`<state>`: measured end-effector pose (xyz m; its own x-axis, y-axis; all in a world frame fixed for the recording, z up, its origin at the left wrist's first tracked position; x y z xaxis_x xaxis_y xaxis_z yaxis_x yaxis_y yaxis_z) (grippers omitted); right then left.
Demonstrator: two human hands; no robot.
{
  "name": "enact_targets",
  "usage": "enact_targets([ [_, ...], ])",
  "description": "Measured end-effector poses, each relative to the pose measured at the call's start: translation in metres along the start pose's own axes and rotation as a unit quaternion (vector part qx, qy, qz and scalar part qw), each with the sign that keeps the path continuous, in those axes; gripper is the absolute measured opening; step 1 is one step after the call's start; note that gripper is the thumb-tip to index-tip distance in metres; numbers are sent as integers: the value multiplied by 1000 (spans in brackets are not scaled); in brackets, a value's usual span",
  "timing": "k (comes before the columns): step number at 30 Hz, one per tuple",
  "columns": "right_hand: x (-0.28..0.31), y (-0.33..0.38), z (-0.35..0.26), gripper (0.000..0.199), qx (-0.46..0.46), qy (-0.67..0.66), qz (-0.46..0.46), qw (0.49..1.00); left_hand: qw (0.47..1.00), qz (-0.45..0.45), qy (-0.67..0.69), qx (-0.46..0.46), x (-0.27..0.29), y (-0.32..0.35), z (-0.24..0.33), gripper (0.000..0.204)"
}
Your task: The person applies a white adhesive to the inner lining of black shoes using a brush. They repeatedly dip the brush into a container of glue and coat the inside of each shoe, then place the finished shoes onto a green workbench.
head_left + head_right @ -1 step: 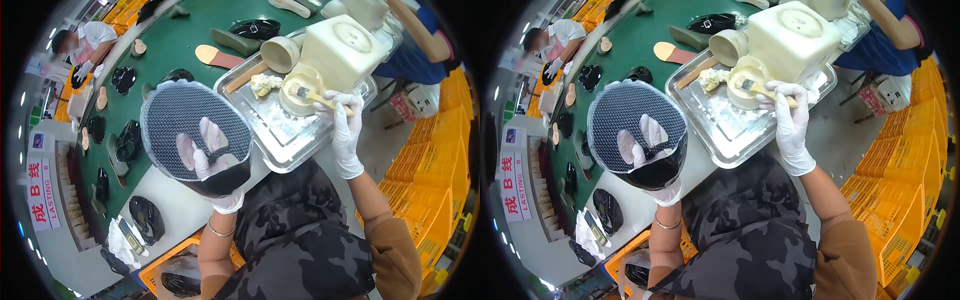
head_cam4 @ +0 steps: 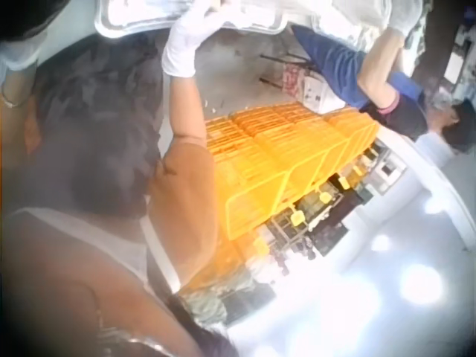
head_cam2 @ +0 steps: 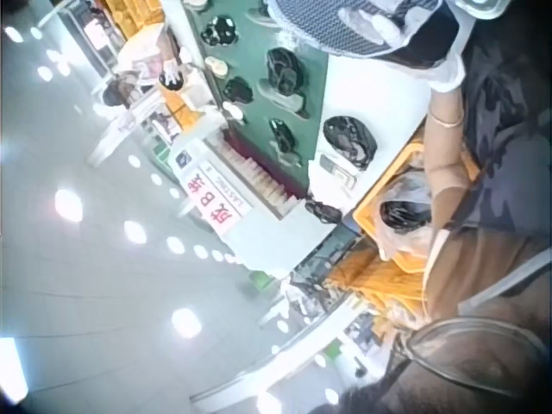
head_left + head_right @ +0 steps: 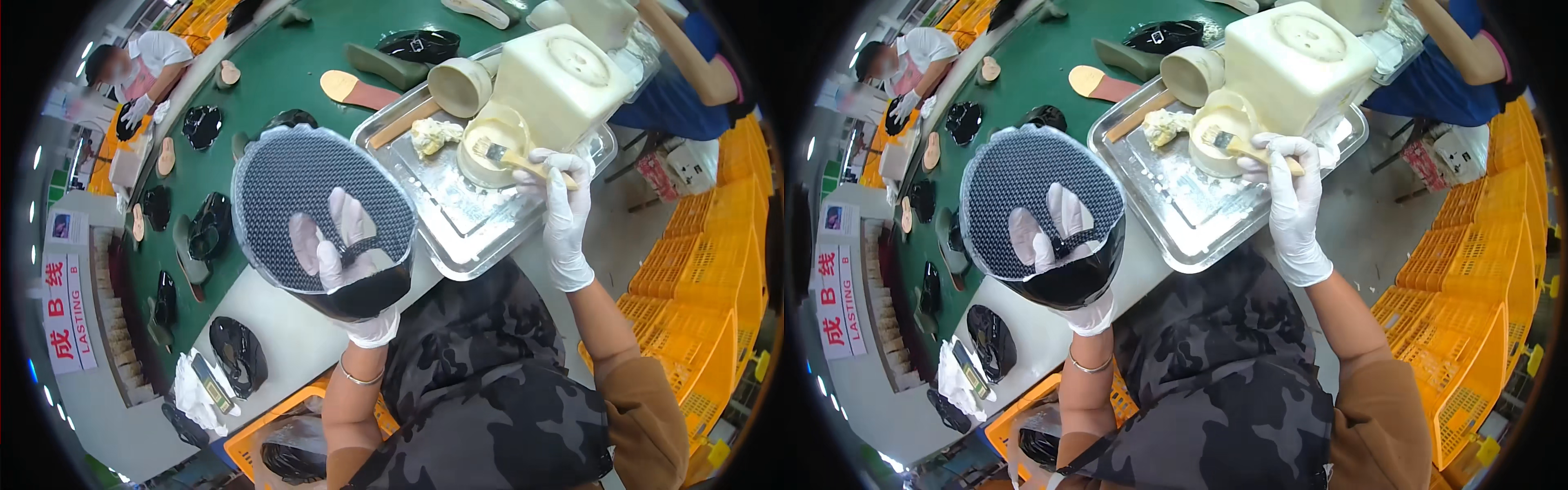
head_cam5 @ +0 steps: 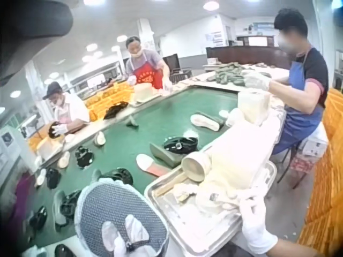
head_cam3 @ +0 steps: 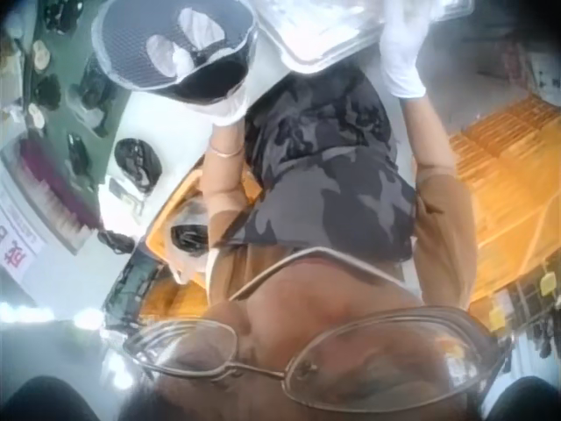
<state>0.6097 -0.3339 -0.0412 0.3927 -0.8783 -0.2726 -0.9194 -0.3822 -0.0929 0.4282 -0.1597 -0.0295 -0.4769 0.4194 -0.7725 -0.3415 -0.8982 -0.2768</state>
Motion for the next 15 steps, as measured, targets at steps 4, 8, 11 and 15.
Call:
enact_targets([
  [4, 21, 5, 0, 16, -3, 61, 8, 998, 998, 30, 16, 43, -8, 7, 4, 49],
  [8, 30, 20, -33, 21, 105, 148, 82, 980, 993, 68, 76, 63, 1, 10, 5, 48],
  [11, 26, 49, -55, 21, 157, 131, -1, 979, 998, 53, 20, 25, -11, 13, 11, 49],
  [15, -30, 88, -19, 30, -311, -31, -285, 906, 999, 8, 39, 9, -16, 25, 8, 49],
])
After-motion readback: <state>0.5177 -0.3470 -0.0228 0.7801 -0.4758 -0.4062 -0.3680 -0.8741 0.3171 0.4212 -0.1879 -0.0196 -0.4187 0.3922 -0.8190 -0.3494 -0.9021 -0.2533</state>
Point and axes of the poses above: each hand's wrist, its own y-axis away from the middle knuckle, its own x-axis out of the back of the hand, z = x × y, the point moved 4 cm from there along -y, towards the middle knuckle, and after that the axes turned 10 degrees about -x, right-handed, at the moved point
